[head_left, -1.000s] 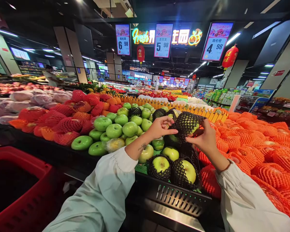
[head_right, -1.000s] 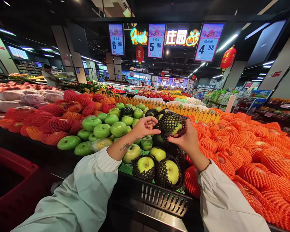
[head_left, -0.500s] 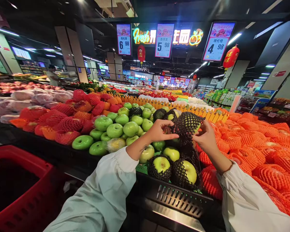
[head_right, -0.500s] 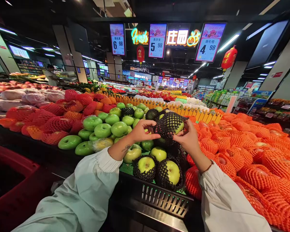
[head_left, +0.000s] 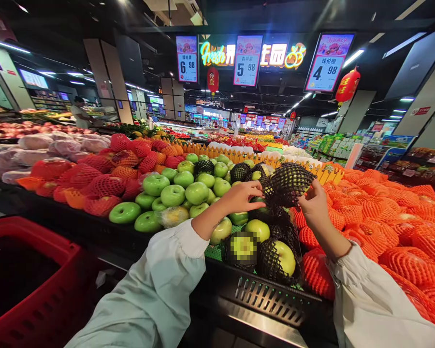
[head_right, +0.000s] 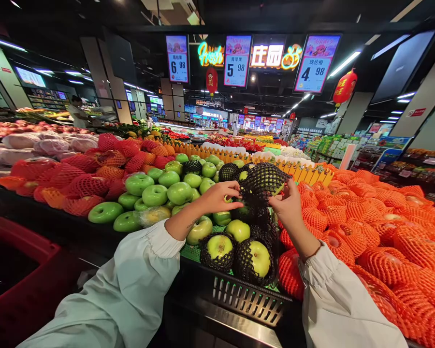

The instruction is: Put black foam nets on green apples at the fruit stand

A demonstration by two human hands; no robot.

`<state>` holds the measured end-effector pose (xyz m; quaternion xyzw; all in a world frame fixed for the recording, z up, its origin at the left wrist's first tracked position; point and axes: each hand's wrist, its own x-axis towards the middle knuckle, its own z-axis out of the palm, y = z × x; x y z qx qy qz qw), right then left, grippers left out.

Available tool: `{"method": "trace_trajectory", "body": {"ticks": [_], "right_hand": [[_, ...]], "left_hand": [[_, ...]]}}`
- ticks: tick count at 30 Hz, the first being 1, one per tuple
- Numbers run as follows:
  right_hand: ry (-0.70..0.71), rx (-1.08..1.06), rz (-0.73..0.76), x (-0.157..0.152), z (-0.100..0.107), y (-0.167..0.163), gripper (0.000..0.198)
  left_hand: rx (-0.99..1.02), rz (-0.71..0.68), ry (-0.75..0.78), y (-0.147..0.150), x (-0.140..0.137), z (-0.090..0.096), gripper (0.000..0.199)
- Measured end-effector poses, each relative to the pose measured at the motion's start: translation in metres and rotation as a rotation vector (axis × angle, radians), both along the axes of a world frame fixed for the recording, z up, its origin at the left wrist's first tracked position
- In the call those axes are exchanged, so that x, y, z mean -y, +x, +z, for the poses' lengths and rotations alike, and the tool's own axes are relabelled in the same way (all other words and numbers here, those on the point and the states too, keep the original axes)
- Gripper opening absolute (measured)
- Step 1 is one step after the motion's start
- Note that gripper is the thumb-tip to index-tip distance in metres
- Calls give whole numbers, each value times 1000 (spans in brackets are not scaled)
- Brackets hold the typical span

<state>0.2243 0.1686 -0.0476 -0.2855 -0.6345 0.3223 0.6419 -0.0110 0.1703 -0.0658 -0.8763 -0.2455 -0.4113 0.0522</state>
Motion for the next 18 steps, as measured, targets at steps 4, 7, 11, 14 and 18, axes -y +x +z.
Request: {"method": "trace_trajectory", "body": {"ticks": [4, 7, 11, 14, 18], "right_hand": [[16, 4, -13, -5, -1, 0, 56], [-32, 46, 0, -8, -4, 1, 54], [-112, 21, 34, -13, -9, 3, 47], [-157, -4, 58, -17, -11, 4, 51], [-71, 64, 82, -19, -10, 4, 52]], "left_hand": [[25, -92, -33, 7, -3, -4, 33], [69, -127, -28, 9, -3, -4, 23], [106, -18, -48, 7, -1, -1, 20], [149, 204, -86, 6, 2, 1, 24], [282, 179, -107, 6, 6, 2, 48]]}}
